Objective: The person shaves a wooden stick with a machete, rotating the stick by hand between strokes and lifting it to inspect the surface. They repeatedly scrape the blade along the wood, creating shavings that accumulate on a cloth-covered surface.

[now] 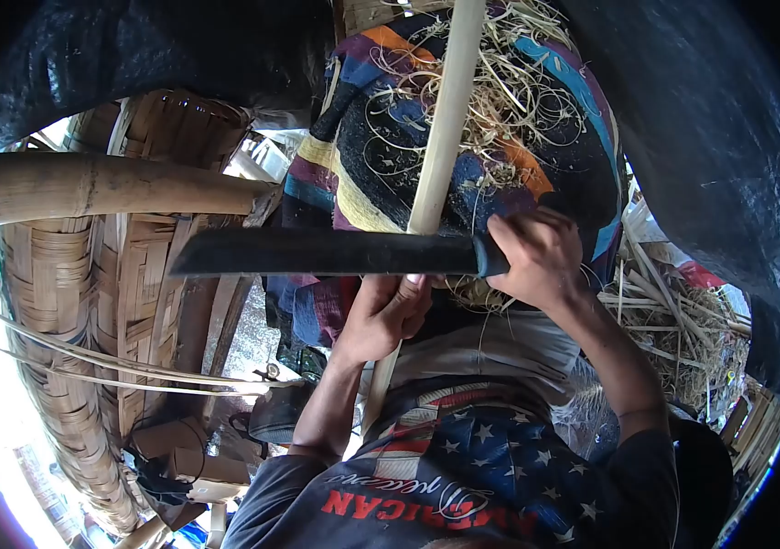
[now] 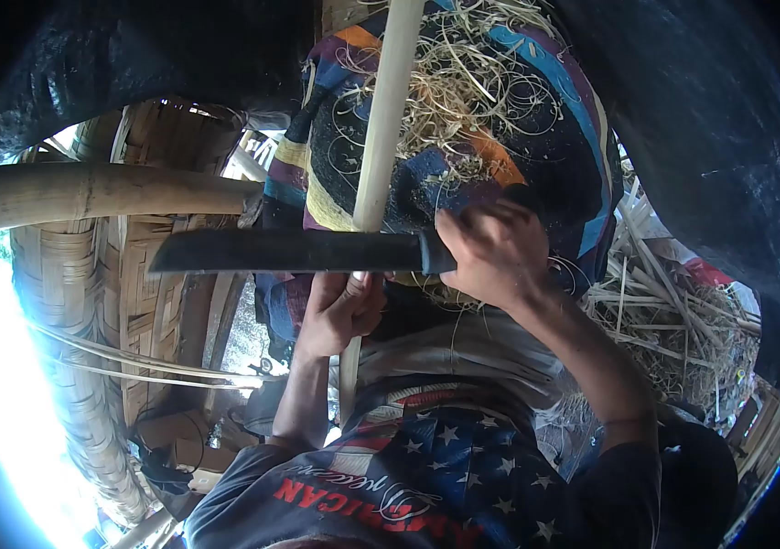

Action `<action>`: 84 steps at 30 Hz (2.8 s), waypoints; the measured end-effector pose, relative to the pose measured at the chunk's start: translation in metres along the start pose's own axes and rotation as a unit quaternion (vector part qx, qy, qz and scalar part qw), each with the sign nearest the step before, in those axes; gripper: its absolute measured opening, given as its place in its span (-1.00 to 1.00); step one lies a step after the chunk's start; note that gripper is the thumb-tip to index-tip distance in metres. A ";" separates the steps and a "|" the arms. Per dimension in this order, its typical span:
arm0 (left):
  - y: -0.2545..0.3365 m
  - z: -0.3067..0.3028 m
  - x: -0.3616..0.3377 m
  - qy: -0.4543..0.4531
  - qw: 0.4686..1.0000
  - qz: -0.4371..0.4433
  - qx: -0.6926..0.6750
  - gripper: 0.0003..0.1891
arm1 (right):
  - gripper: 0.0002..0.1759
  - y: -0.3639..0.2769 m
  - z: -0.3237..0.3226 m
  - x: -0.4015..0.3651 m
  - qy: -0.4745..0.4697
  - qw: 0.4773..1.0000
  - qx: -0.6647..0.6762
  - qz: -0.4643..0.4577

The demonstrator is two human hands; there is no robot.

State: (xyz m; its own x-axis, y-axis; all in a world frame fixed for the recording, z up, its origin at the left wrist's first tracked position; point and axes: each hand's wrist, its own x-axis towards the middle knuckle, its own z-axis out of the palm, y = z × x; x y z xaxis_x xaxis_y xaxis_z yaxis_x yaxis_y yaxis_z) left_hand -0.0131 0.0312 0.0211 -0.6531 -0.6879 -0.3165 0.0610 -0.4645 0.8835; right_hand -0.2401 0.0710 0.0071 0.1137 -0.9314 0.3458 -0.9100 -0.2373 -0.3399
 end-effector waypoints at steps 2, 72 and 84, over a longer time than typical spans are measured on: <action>0.000 -0.002 -0.001 -0.001 1.000 0.001 0.011 -0.67 | -0.41 -0.001 -0.002 0.003 -0.015 1.000 -0.007 0.011; -0.011 -0.007 -0.023 0.035 0.996 -0.032 0.078 -0.67 | -0.71 0.073 -0.006 0.014 0.063 0.958 -0.177 0.215; -0.006 -0.034 -0.006 -0.021 0.997 -0.045 -0.067 -0.66 | -0.52 0.018 -0.014 -0.012 0.027 0.985 -0.038 0.168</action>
State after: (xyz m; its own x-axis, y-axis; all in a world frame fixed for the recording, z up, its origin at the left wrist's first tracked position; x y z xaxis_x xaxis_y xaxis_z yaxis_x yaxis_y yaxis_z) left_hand 0.0156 0.0191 0.0055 -0.6910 -0.6180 -0.3750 0.1002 -0.5957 0.7970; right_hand -0.2638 0.0816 0.0091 -0.2187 -0.9369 0.2725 -0.9202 0.1052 -0.3771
